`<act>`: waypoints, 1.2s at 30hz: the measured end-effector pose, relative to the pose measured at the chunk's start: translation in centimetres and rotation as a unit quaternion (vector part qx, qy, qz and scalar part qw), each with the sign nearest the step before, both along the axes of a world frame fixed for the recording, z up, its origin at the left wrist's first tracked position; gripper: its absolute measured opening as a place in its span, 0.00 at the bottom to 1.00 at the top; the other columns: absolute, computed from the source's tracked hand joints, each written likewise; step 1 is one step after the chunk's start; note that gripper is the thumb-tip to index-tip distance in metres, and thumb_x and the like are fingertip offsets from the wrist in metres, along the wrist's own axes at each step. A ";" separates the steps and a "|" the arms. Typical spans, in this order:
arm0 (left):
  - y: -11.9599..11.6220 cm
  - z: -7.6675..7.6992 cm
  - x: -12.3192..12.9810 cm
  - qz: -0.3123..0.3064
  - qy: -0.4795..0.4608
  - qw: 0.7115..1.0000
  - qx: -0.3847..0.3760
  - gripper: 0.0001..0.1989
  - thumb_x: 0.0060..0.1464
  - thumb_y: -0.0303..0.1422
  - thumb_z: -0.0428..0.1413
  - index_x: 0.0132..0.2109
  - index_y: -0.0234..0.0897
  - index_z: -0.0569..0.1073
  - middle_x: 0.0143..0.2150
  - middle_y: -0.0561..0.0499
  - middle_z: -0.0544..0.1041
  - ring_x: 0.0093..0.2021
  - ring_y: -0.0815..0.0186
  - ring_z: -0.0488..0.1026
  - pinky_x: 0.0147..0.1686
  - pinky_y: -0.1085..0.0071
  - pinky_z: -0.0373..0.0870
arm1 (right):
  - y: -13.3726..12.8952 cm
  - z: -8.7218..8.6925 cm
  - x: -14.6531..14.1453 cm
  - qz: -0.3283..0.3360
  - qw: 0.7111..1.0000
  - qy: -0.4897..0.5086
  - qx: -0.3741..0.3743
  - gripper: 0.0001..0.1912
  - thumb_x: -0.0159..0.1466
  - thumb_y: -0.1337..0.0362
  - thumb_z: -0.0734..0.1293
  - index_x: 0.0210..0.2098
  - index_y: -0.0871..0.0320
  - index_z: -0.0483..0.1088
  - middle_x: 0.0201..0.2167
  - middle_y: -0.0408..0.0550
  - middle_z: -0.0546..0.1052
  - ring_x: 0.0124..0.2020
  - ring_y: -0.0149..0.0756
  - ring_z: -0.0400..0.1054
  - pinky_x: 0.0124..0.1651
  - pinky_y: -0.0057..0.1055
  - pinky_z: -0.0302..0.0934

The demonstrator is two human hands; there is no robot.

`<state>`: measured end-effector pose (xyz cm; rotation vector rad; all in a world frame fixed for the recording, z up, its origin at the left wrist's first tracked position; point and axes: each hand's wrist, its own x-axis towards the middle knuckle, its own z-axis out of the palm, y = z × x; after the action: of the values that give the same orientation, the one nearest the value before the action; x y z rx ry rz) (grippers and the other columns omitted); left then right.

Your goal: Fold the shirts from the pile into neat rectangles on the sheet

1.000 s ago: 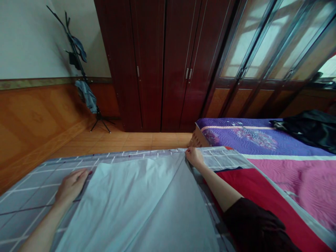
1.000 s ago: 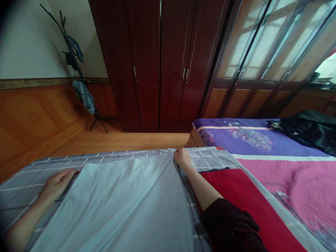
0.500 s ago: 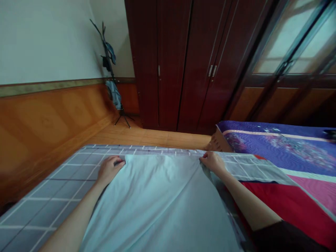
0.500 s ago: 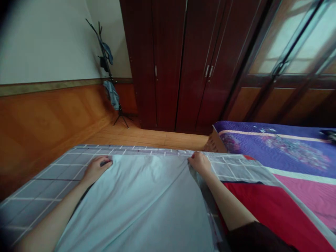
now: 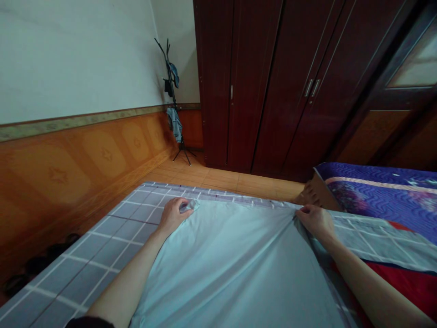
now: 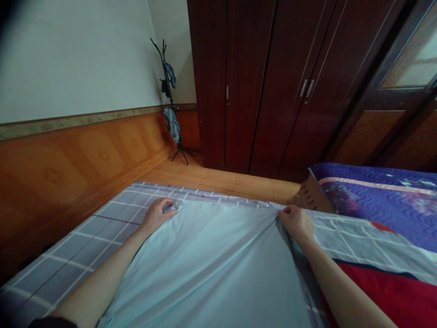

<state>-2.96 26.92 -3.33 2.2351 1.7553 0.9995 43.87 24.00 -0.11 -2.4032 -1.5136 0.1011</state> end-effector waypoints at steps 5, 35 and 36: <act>-0.5 0.5 0.6 -0.017 -0.022 1.000 0.001 0.07 0.45 0.34 0.60 0.33 0.39 0.73 0.36 0.50 0.76 0.42 0.59 0.70 0.46 0.65 0.63 | -0.1 -0.3 -0.1 0.012 1.000 0.000 0.011 0.11 0.57 0.58 0.62 0.27 0.56 0.74 0.24 0.51 0.75 0.31 0.42 0.69 0.28 0.31 0.52; 6.9 2.0 -0.2 0.109 -0.201 0.946 -0.228 0.16 0.59 0.37 0.54 0.51 0.33 0.69 0.50 0.46 0.71 0.45 0.60 0.72 0.43 0.59 0.72 | -0.1 -0.7 -0.4 0.019 0.998 0.021 0.064 0.15 0.59 0.59 0.59 0.32 0.59 0.76 0.30 0.55 0.78 0.35 0.44 0.72 0.29 0.30 0.53; 6.7 2.0 -0.2 0.109 -0.206 0.947 -0.221 0.16 0.59 0.37 0.54 0.51 0.33 0.69 0.50 0.46 0.71 0.45 0.60 0.72 0.43 0.59 0.72 | -0.1 -0.6 -0.4 0.022 0.998 0.021 0.058 0.16 0.59 0.58 0.59 0.33 0.59 0.76 0.31 0.56 0.78 0.36 0.44 0.72 0.30 0.31 0.54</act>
<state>-3.19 33.64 -1.29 1.4685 1.8282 0.9106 43.45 23.87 -0.67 -2.2642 -1.5111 0.0691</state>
